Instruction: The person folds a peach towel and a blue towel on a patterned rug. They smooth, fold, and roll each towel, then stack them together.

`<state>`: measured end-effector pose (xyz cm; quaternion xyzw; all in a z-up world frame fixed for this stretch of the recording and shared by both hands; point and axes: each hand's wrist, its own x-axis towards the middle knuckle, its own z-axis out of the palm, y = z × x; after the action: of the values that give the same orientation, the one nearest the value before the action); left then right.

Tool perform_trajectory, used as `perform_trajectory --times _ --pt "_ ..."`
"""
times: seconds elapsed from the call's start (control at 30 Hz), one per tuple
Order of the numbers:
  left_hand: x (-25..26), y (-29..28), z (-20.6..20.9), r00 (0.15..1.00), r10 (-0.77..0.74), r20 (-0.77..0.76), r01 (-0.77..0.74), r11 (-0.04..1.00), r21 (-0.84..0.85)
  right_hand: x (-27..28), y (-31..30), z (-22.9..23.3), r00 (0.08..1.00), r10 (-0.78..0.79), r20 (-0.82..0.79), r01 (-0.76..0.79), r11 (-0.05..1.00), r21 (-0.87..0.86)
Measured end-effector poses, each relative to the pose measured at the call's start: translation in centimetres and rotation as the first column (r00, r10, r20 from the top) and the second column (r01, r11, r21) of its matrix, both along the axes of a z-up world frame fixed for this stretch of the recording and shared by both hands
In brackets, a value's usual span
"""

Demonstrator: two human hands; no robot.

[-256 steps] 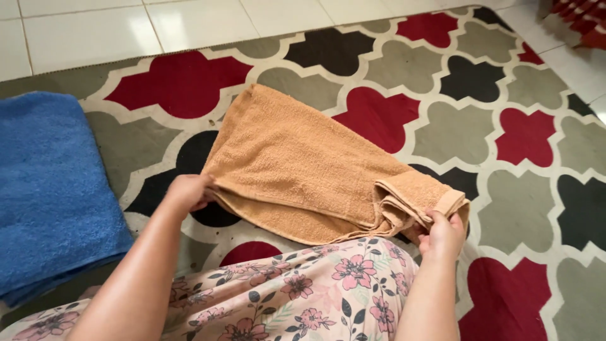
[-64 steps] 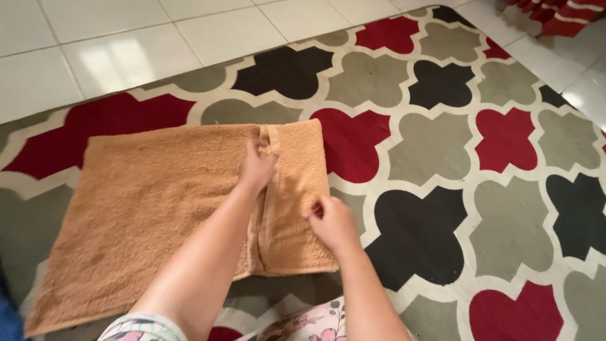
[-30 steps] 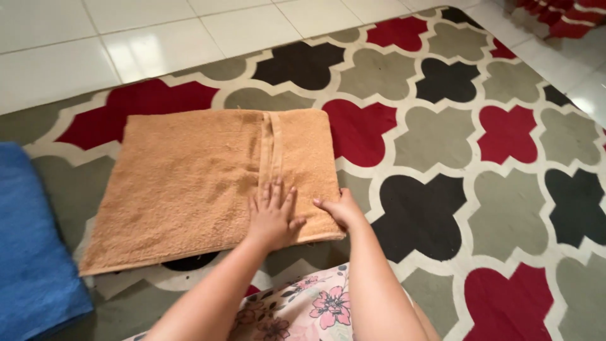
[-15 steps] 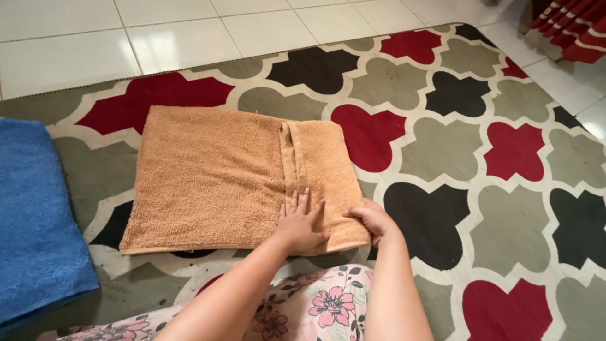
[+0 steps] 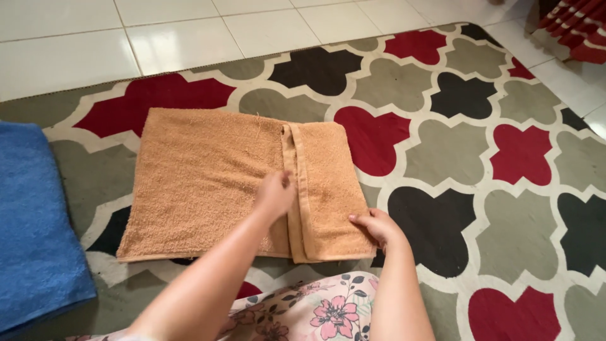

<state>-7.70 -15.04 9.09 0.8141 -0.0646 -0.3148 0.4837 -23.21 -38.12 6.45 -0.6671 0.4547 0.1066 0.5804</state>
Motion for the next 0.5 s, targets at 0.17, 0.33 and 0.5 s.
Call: perform_trajectory --times 0.17,0.33,0.5 --pt "6.5 -3.1 0.1 0.970 -0.076 0.230 0.023 0.974 0.225 0.8 -1.2 -2.1 1.000 -0.018 -0.017 0.016 0.992 -0.129" --pt "12.0 -6.8 -1.8 0.936 -0.070 0.345 0.002 0.981 0.193 2.0 -1.6 -2.0 0.995 0.012 -0.099 -0.030 0.982 -0.186" --pt "14.5 -9.9 -4.8 0.832 -0.199 0.518 0.125 0.977 0.175 2.2 -1.9 -1.0 0.995 0.064 -0.075 -0.072 0.991 -0.114"
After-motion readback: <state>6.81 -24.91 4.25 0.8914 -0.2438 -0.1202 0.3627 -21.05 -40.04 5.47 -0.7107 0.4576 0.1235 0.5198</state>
